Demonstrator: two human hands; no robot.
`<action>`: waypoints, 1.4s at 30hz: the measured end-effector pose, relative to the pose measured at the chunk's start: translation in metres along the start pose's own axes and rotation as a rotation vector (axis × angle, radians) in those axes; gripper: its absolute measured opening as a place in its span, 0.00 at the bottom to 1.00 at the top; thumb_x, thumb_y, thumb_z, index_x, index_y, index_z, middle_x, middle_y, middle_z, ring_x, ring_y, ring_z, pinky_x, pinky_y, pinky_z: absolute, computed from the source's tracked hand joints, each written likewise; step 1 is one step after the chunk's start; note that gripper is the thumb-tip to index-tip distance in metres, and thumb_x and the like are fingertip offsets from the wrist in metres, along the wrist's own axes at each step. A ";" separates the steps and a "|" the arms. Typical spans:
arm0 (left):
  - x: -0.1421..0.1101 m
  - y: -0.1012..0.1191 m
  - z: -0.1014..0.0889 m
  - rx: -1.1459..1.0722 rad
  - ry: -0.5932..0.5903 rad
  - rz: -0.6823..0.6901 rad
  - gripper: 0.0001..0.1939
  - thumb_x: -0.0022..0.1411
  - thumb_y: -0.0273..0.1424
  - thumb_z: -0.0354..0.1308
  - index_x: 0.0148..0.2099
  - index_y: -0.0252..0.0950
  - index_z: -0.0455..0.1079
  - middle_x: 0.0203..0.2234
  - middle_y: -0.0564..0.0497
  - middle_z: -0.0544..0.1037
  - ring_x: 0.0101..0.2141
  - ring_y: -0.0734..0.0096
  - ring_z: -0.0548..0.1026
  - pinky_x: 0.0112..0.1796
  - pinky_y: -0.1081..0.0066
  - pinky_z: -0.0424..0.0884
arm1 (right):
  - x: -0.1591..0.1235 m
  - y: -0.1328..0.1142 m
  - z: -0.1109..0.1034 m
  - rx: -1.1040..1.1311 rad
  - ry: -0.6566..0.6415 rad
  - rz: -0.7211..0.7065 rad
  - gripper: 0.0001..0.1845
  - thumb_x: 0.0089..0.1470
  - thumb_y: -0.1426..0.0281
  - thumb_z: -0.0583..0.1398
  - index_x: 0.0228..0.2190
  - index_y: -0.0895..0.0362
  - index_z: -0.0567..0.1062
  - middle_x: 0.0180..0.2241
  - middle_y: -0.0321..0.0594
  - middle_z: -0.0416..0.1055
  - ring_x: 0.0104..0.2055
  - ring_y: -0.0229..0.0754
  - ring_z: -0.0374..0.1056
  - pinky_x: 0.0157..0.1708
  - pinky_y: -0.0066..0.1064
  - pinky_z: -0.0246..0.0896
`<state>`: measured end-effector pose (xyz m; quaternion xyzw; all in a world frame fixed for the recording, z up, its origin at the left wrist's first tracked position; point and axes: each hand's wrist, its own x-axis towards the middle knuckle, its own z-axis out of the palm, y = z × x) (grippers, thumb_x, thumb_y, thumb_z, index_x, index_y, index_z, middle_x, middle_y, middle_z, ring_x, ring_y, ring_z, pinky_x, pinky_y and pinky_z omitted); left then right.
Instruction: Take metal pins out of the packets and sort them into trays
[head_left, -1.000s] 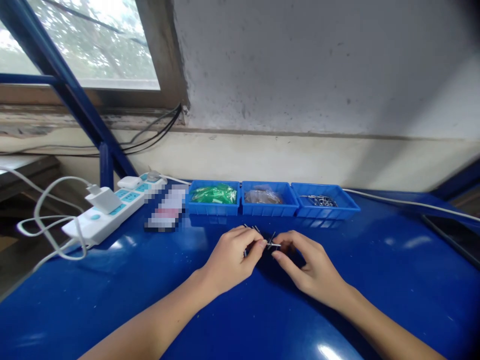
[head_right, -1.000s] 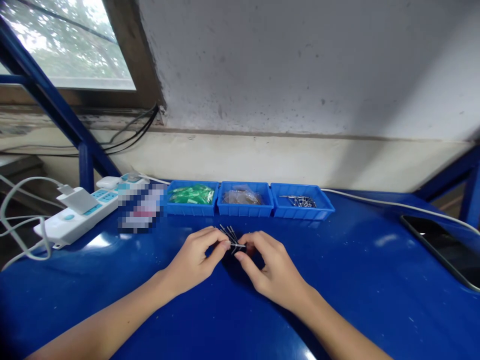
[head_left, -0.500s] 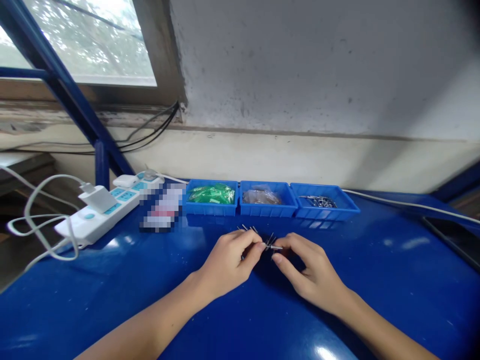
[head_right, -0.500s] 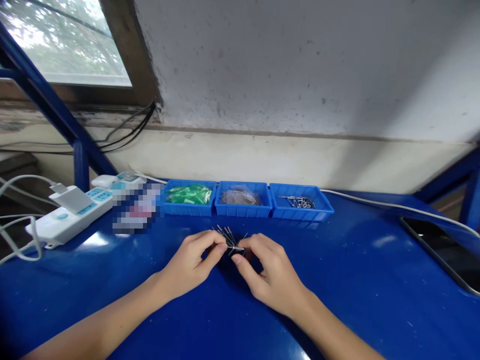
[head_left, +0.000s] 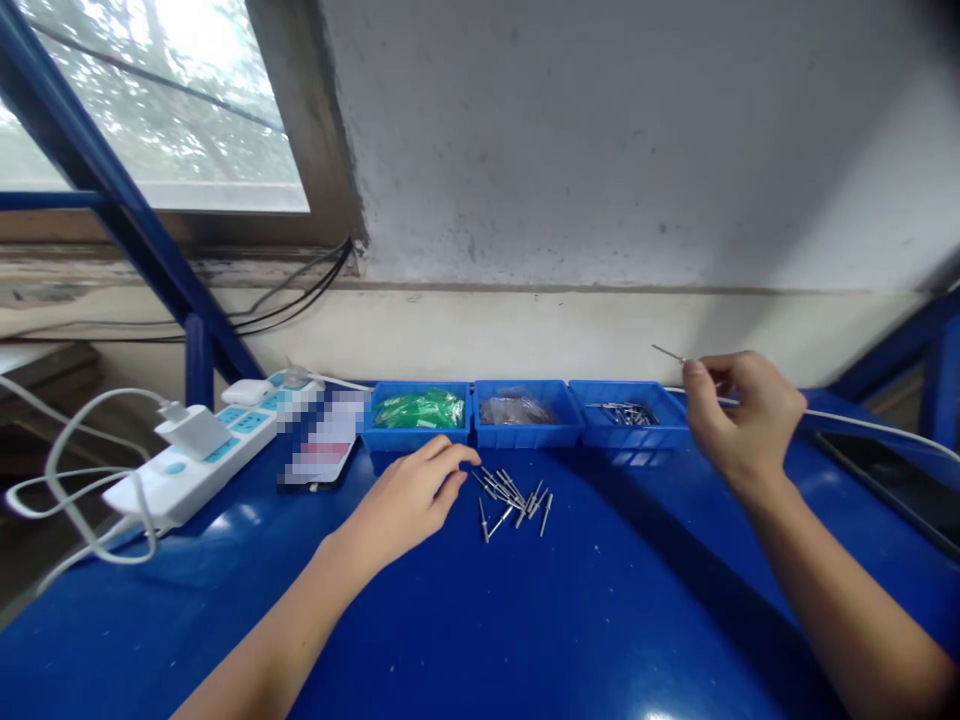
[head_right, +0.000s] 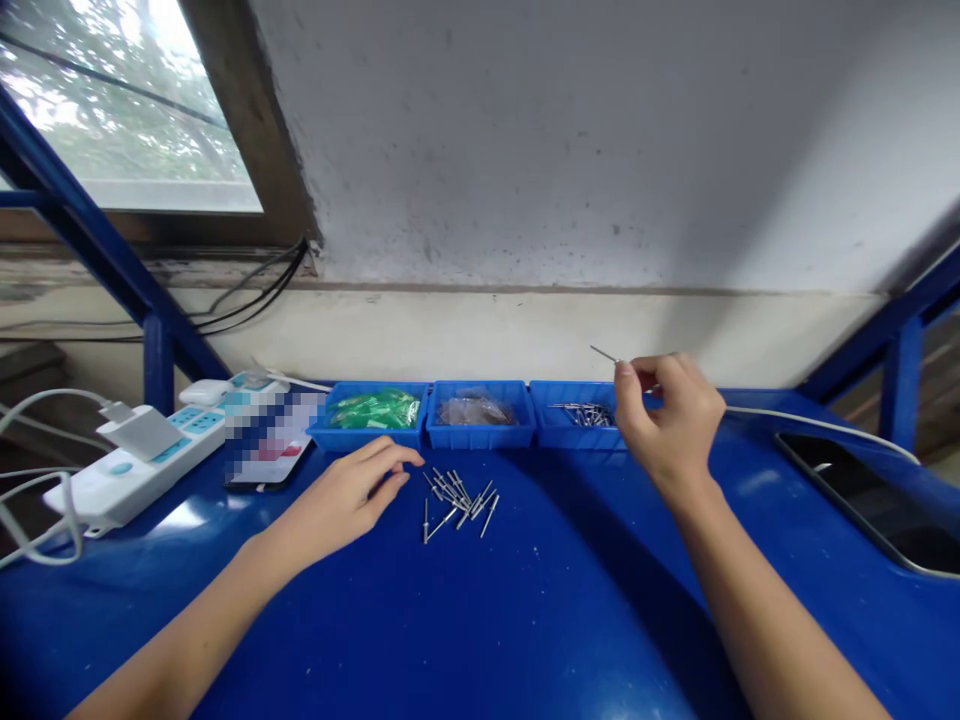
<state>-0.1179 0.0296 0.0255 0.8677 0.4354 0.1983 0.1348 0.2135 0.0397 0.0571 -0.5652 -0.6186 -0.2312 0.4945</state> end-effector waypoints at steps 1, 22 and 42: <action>0.000 -0.002 0.002 0.005 -0.025 0.015 0.14 0.65 0.27 0.46 0.50 0.44 0.65 0.40 0.51 0.70 0.31 0.71 0.72 0.35 0.68 0.68 | -0.001 0.011 0.003 -0.070 -0.059 0.022 0.10 0.55 0.64 0.56 0.30 0.57 0.71 0.28 0.43 0.67 0.29 0.43 0.65 0.32 0.34 0.59; -0.004 0.033 0.018 -0.186 -0.067 0.150 0.10 0.67 0.24 0.44 0.35 0.36 0.63 0.32 0.51 0.69 0.36 0.69 0.67 0.38 0.70 0.65 | -0.085 -0.099 0.008 0.455 -0.669 -0.350 0.06 0.56 0.73 0.54 0.38 0.57 0.68 0.31 0.42 0.70 0.30 0.41 0.63 0.31 0.35 0.58; -0.006 0.040 0.025 -0.280 0.098 0.100 0.11 0.67 0.27 0.45 0.31 0.36 0.63 0.26 0.54 0.70 0.31 0.72 0.68 0.36 0.71 0.62 | -0.086 -0.083 0.004 0.588 -0.704 -0.189 0.05 0.57 0.73 0.55 0.37 0.56 0.68 0.27 0.38 0.67 0.28 0.38 0.62 0.29 0.29 0.57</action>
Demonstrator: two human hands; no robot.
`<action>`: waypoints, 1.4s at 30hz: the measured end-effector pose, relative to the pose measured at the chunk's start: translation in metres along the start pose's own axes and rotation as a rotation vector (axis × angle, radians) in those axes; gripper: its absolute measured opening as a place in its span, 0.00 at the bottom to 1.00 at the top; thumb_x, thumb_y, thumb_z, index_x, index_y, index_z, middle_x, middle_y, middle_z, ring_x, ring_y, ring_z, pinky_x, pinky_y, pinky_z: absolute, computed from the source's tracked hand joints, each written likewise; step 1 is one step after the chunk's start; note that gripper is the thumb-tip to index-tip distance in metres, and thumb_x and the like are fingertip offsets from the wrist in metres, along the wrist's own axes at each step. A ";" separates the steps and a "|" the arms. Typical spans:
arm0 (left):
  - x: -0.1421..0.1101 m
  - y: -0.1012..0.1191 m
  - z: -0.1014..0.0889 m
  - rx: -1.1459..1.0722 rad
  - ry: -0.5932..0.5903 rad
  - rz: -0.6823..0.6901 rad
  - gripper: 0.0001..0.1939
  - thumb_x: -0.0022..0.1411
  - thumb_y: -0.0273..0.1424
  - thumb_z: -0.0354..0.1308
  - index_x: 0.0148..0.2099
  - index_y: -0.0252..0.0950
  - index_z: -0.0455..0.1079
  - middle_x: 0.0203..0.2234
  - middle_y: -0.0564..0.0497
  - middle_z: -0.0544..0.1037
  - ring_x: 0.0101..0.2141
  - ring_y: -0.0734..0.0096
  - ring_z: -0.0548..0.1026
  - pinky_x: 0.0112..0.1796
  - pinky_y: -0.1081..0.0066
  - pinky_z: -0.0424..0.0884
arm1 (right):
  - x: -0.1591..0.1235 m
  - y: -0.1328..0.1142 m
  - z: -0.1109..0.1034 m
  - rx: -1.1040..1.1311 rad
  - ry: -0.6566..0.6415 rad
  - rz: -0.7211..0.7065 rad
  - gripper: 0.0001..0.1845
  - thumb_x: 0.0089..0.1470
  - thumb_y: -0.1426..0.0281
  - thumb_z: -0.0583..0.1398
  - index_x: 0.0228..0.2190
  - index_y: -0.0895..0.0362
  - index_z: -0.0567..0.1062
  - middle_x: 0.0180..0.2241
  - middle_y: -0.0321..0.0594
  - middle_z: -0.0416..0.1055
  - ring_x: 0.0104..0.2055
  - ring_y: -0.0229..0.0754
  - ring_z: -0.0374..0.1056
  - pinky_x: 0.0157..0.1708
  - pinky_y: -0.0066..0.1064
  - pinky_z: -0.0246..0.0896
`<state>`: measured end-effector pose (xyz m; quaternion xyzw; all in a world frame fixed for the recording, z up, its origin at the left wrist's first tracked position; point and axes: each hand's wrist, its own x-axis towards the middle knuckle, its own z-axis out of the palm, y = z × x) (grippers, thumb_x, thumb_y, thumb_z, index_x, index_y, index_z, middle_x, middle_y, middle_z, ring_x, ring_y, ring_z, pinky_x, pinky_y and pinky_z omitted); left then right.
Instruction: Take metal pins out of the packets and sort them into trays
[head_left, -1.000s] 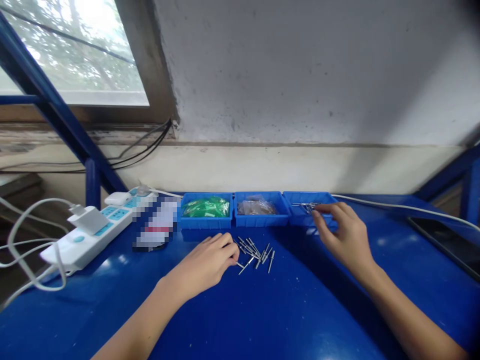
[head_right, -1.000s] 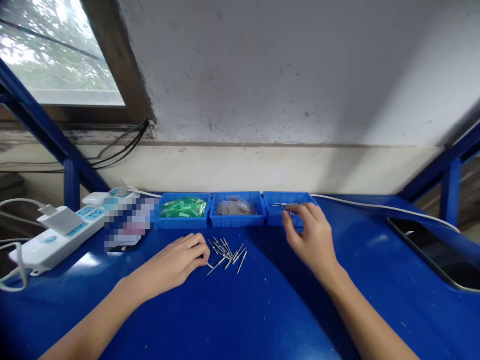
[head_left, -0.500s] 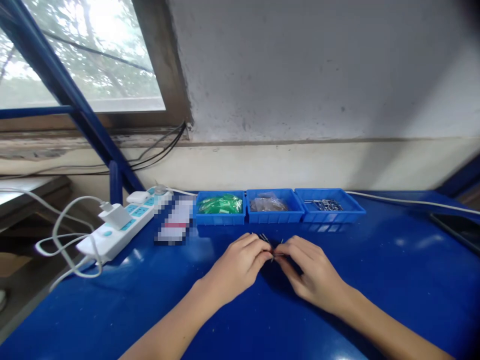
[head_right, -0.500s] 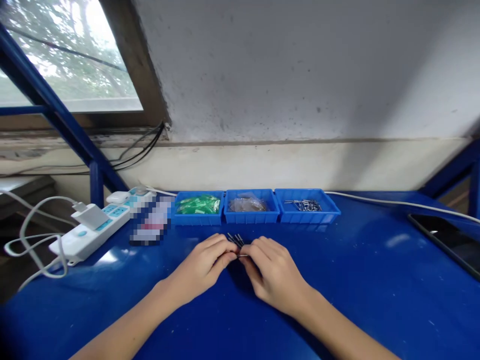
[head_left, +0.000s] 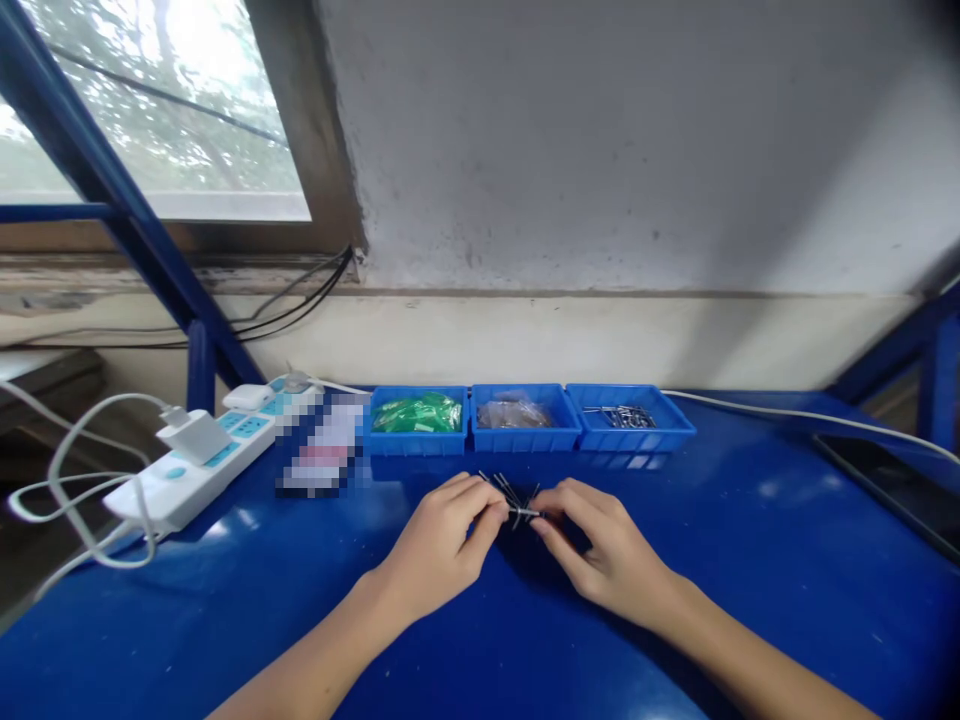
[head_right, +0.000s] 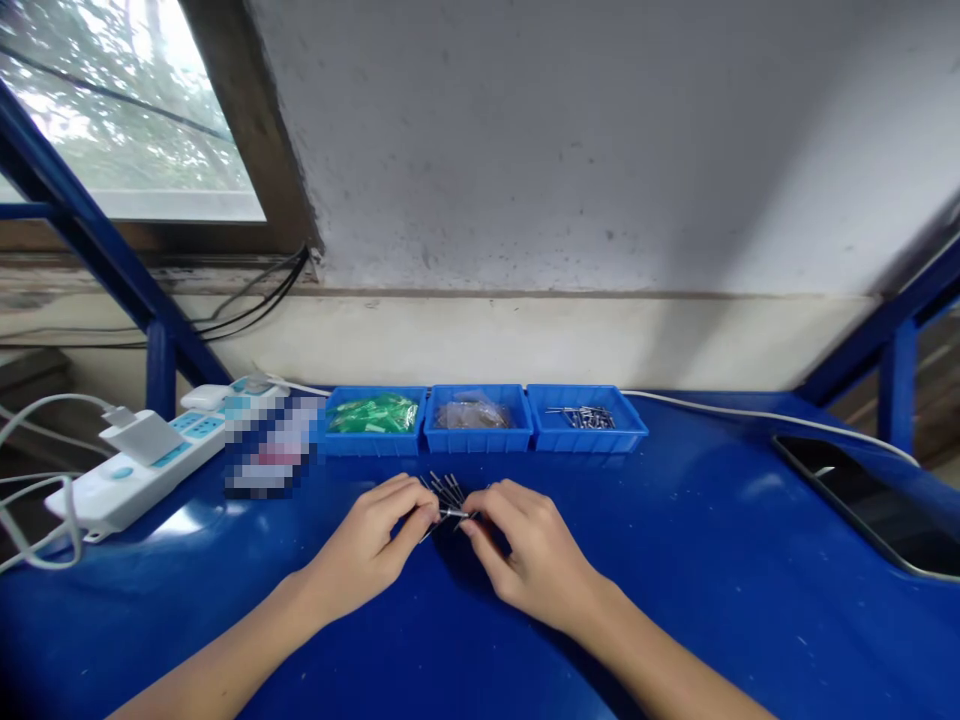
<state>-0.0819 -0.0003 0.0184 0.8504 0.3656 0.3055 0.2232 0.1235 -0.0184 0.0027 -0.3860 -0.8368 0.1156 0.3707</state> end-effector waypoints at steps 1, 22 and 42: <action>0.000 0.000 0.000 -0.007 -0.007 0.000 0.12 0.67 0.27 0.45 0.31 0.36 0.63 0.26 0.54 0.70 0.31 0.72 0.68 0.36 0.71 0.62 | 0.000 -0.001 -0.001 -0.002 -0.007 -0.012 0.05 0.58 0.73 0.54 0.37 0.56 0.68 0.27 0.38 0.67 0.28 0.38 0.62 0.28 0.29 0.57; 0.000 -0.009 0.001 0.260 -0.169 -0.226 0.04 0.59 0.35 0.54 0.34 0.41 0.65 0.26 0.56 0.71 0.28 0.68 0.69 0.28 0.70 0.60 | 0.003 0.008 -0.012 -0.083 0.042 0.017 0.07 0.58 0.72 0.52 0.32 0.58 0.70 0.24 0.38 0.67 0.27 0.38 0.61 0.28 0.30 0.55; 0.000 -0.004 0.002 -0.003 0.081 -0.003 0.05 0.65 0.27 0.49 0.36 0.37 0.65 0.28 0.52 0.70 0.31 0.71 0.69 0.37 0.68 0.67 | 0.007 -0.010 -0.002 -0.054 -0.062 0.020 0.10 0.59 0.72 0.51 0.30 0.58 0.70 0.24 0.37 0.66 0.26 0.38 0.61 0.29 0.30 0.53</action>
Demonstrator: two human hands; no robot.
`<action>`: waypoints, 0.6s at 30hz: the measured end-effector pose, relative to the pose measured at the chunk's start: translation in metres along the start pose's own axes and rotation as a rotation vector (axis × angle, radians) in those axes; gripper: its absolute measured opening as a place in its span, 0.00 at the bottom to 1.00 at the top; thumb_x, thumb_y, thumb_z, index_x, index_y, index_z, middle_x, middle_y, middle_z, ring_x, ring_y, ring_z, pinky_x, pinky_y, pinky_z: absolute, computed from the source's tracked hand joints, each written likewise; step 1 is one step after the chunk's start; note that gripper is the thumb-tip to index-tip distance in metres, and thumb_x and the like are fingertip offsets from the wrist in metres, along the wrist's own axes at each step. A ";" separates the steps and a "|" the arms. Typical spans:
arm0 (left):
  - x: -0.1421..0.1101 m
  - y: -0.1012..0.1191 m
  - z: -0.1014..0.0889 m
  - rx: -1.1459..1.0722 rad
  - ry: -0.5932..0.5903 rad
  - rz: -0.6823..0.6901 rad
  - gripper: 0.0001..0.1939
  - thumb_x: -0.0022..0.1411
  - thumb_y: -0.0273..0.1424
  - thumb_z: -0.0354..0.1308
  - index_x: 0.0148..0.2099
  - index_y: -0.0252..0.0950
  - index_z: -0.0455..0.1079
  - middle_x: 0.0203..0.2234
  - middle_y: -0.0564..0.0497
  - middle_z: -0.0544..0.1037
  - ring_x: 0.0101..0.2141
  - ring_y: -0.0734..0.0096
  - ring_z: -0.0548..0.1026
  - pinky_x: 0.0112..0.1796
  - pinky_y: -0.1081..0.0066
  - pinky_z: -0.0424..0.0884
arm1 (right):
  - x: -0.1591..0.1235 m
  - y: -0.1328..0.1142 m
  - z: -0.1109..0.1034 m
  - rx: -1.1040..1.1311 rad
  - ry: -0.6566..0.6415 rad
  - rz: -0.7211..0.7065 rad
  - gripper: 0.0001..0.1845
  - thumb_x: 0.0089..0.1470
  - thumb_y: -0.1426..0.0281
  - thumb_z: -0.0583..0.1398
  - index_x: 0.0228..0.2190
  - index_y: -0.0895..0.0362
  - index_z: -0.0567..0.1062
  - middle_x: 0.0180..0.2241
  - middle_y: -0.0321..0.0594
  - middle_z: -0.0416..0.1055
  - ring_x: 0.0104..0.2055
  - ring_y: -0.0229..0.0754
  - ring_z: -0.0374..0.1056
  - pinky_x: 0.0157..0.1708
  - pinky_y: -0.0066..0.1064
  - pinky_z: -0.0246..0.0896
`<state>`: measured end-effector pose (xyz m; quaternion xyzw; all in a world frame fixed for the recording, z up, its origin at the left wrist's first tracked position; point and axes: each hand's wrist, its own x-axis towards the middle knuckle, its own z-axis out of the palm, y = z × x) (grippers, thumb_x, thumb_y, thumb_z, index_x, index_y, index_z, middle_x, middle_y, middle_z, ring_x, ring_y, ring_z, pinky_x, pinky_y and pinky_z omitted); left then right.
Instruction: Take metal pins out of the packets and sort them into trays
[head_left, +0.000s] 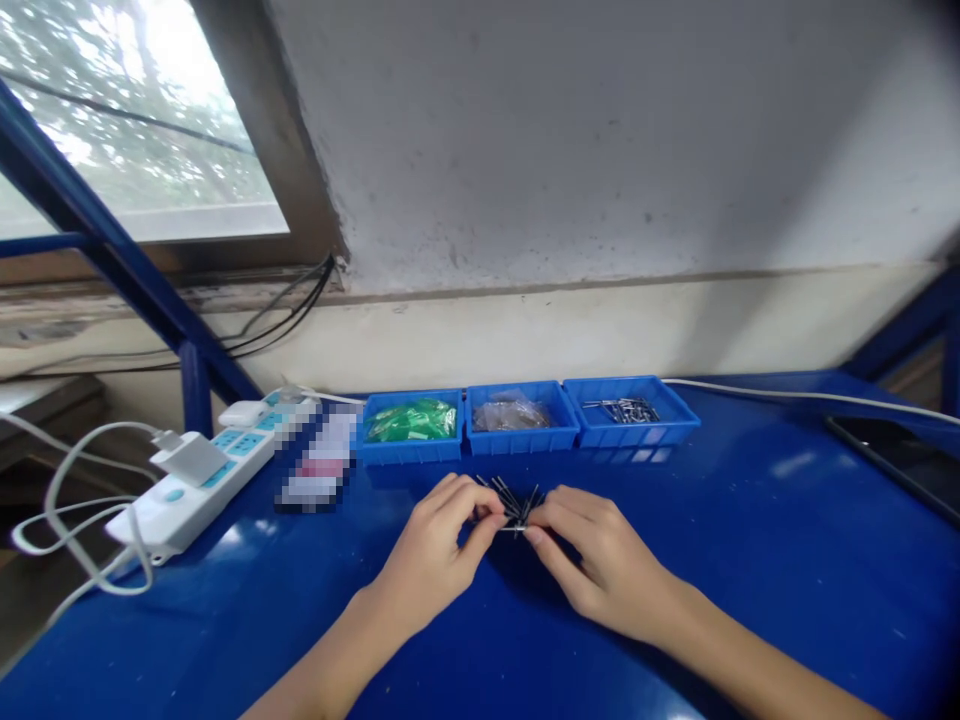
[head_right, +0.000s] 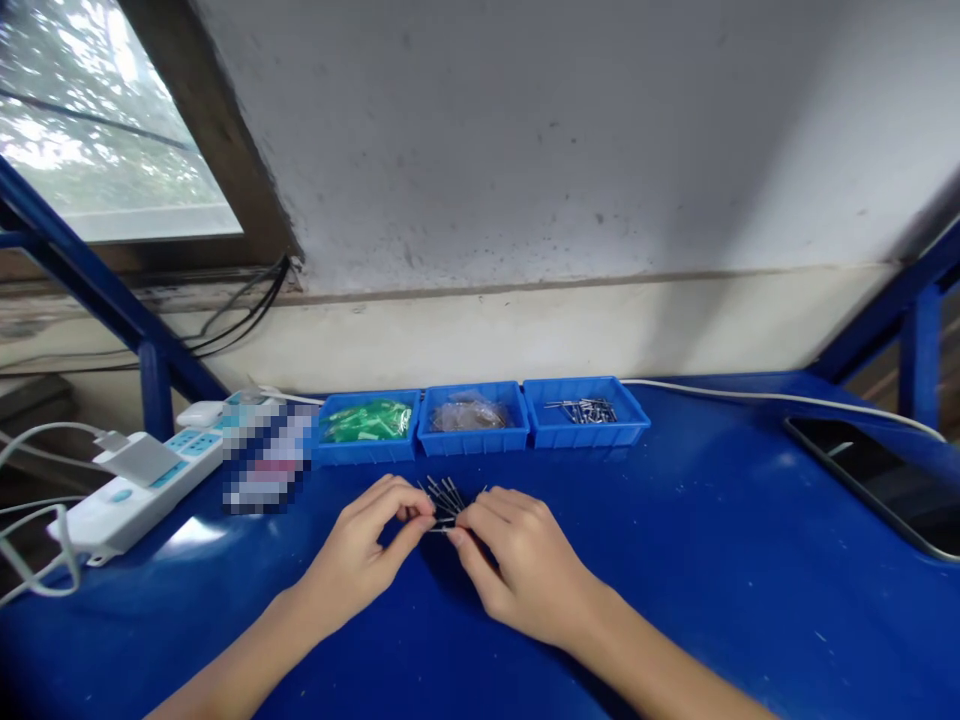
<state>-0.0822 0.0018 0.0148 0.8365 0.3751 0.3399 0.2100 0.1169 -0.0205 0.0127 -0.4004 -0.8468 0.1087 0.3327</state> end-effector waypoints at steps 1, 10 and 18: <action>0.000 0.000 0.000 -0.003 -0.002 0.005 0.04 0.65 0.28 0.50 0.37 0.37 0.65 0.28 0.52 0.70 0.31 0.70 0.69 0.37 0.68 0.67 | 0.000 0.000 0.001 0.009 0.007 0.010 0.10 0.59 0.72 0.51 0.29 0.58 0.70 0.24 0.37 0.66 0.26 0.38 0.61 0.29 0.30 0.53; 0.001 0.006 -0.001 -0.009 -0.029 0.034 0.07 0.65 0.26 0.49 0.35 0.36 0.66 0.28 0.51 0.71 0.32 0.70 0.68 0.35 0.70 0.65 | -0.004 0.003 0.002 0.091 0.044 0.068 0.06 0.59 0.71 0.53 0.35 0.57 0.69 0.26 0.37 0.68 0.28 0.38 0.63 0.30 0.30 0.56; -0.001 0.005 0.002 -0.031 -0.069 0.012 0.08 0.66 0.27 0.48 0.35 0.37 0.66 0.27 0.52 0.70 0.32 0.71 0.68 0.35 0.71 0.65 | -0.005 0.005 0.000 -0.041 0.021 -0.062 0.09 0.59 0.72 0.52 0.29 0.57 0.71 0.24 0.38 0.65 0.26 0.37 0.58 0.28 0.31 0.52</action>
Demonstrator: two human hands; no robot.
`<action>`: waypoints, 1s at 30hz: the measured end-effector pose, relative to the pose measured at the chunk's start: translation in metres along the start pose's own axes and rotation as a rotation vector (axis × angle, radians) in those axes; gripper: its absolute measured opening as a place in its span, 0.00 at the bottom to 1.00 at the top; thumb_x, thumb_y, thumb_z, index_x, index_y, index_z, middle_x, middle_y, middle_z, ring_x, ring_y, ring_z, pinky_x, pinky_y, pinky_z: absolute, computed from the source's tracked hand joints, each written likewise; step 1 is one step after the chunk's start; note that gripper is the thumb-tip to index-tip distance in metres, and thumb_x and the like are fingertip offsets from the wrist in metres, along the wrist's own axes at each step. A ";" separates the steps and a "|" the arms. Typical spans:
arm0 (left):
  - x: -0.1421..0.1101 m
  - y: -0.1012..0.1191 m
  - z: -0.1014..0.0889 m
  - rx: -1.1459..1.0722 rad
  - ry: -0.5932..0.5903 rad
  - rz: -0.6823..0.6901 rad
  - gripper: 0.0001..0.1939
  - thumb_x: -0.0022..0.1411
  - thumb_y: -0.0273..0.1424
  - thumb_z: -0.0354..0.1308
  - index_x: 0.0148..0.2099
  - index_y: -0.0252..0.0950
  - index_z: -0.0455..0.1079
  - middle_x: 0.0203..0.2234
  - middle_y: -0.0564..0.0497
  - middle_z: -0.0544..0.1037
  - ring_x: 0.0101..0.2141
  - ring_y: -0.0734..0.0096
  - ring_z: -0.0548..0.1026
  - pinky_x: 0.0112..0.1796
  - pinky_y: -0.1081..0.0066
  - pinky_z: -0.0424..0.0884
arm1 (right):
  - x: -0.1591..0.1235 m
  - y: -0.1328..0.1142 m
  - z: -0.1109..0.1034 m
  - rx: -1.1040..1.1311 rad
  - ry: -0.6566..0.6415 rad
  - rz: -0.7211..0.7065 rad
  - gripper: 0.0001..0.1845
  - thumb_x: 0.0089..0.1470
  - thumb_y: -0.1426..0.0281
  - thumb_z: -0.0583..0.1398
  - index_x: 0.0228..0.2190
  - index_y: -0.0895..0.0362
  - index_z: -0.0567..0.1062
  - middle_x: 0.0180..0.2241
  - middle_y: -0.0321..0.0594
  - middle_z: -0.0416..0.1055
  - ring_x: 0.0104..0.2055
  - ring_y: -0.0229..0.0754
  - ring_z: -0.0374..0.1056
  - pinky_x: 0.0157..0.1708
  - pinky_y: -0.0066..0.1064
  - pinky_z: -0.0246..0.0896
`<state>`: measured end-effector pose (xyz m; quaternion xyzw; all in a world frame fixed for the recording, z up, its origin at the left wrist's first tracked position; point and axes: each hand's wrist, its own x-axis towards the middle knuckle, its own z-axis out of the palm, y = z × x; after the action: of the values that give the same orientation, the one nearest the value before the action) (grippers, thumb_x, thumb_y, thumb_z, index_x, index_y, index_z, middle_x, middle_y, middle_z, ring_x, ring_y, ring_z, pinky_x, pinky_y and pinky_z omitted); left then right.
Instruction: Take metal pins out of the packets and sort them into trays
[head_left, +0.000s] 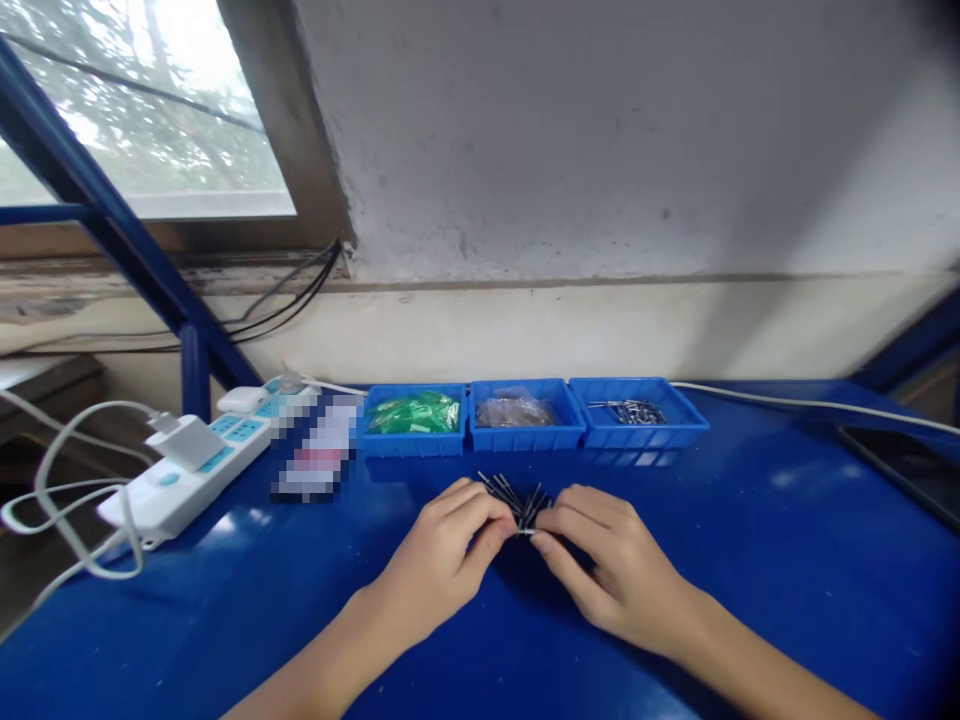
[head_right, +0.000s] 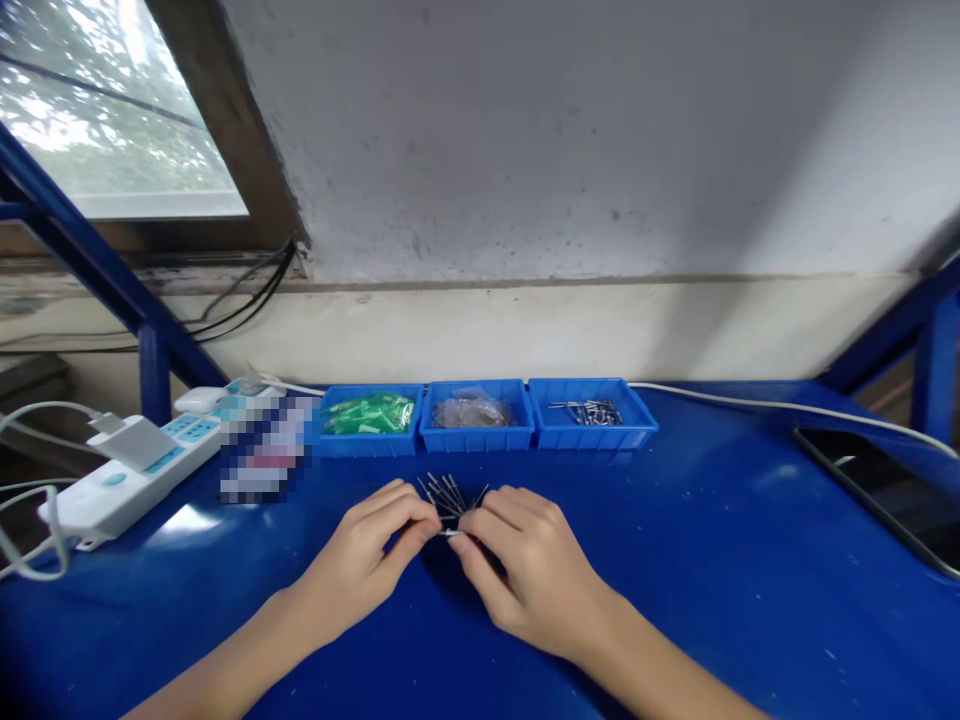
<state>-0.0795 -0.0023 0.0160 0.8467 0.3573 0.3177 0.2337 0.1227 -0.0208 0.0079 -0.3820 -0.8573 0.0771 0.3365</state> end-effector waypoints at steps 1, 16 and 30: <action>0.000 0.000 0.000 -0.004 0.004 -0.009 0.06 0.66 0.28 0.49 0.36 0.37 0.66 0.27 0.52 0.70 0.32 0.70 0.68 0.35 0.70 0.65 | 0.001 0.001 -0.001 -0.005 0.003 0.000 0.12 0.59 0.72 0.52 0.25 0.58 0.69 0.22 0.37 0.64 0.24 0.37 0.57 0.27 0.31 0.51; 0.003 0.001 0.000 0.073 -0.041 -0.016 0.07 0.66 0.30 0.47 0.38 0.38 0.66 0.29 0.52 0.71 0.33 0.68 0.67 0.39 0.66 0.63 | 0.002 0.001 -0.016 -0.026 0.071 -0.084 0.14 0.58 0.72 0.50 0.23 0.57 0.69 0.19 0.37 0.62 0.23 0.37 0.55 0.25 0.31 0.50; 0.002 -0.005 0.006 0.226 -0.121 -0.132 0.09 0.64 0.25 0.46 0.34 0.37 0.65 0.30 0.52 0.72 0.34 0.65 0.66 0.35 0.66 0.61 | 0.003 0.020 -0.016 -0.173 0.068 0.241 0.11 0.57 0.64 0.54 0.38 0.56 0.70 0.24 0.36 0.69 0.25 0.39 0.66 0.26 0.29 0.58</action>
<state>-0.0764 0.0010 0.0096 0.8598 0.4311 0.2076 0.1783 0.1431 -0.0068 0.0137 -0.5119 -0.7968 0.0295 0.3196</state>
